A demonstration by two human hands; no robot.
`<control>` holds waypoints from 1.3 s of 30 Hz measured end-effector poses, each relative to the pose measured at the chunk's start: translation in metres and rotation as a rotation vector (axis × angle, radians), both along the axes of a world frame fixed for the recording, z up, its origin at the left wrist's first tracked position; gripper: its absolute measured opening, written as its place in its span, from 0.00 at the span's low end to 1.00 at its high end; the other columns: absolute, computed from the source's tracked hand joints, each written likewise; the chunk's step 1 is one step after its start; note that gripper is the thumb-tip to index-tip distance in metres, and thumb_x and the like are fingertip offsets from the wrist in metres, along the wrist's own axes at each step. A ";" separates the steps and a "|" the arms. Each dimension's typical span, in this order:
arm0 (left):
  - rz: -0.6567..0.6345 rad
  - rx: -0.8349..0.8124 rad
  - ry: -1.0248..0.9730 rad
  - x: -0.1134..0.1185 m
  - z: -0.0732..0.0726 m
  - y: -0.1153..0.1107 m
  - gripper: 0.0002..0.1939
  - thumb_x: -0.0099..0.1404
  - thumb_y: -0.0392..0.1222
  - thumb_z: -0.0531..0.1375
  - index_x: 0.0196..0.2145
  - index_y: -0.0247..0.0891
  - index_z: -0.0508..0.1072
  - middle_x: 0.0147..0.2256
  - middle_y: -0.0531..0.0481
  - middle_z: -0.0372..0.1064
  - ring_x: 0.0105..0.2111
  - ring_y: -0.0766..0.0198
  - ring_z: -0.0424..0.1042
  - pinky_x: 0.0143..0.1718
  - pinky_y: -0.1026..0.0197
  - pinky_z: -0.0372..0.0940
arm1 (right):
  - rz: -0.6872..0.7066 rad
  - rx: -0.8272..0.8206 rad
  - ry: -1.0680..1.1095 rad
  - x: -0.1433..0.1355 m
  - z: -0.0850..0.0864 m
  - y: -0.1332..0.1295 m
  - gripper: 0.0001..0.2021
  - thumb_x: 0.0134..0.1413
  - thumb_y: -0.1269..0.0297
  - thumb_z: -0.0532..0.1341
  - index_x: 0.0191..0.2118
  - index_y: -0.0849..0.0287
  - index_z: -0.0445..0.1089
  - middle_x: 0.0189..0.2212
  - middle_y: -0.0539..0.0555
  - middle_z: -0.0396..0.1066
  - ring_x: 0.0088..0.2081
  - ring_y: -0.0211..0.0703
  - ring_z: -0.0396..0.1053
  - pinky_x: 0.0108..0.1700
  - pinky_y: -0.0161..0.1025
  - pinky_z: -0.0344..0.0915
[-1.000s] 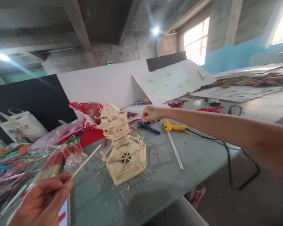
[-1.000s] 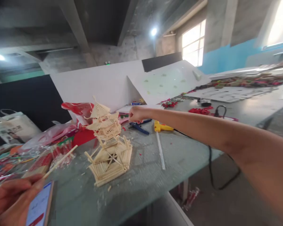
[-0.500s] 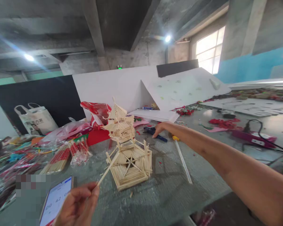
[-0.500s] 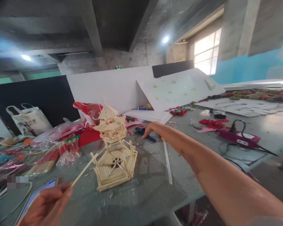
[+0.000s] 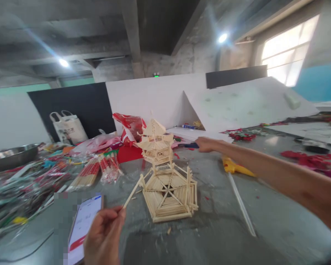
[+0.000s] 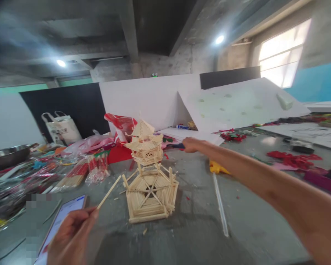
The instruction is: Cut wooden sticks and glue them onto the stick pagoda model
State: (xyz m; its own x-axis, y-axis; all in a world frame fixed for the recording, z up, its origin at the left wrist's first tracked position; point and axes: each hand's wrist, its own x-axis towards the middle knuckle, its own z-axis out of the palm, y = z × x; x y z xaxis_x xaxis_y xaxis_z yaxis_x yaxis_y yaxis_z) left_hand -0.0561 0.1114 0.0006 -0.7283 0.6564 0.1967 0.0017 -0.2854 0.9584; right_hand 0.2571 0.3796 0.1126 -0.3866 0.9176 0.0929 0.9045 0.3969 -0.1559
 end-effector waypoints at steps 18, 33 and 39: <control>0.076 0.357 0.040 0.016 0.037 -0.025 0.11 0.49 0.41 0.66 0.24 0.38 0.66 0.28 0.53 0.72 0.30 0.67 0.71 0.33 0.67 0.65 | 0.287 -0.508 0.209 -0.086 0.012 -0.279 0.05 0.41 0.67 0.57 0.29 0.59 0.62 0.29 0.55 0.69 0.33 0.43 0.67 0.30 0.34 0.60; 0.389 0.310 0.440 0.025 0.045 -0.035 0.07 0.56 0.43 0.60 0.25 0.42 0.65 0.29 0.54 0.74 0.30 0.65 0.73 0.32 0.65 0.64 | 0.274 -0.281 0.145 -0.121 0.009 -0.278 0.09 0.47 0.65 0.53 0.35 0.61 0.64 0.33 0.57 0.67 0.35 0.45 0.65 0.38 0.40 0.60; 0.481 0.357 0.622 0.025 0.042 -0.033 0.05 0.58 0.38 0.59 0.27 0.43 0.65 0.30 0.53 0.73 0.31 0.64 0.72 0.33 0.64 0.63 | 0.339 -0.294 0.121 -0.124 0.019 -0.280 0.06 0.46 0.65 0.55 0.31 0.61 0.64 0.31 0.57 0.67 0.34 0.45 0.65 0.36 0.38 0.60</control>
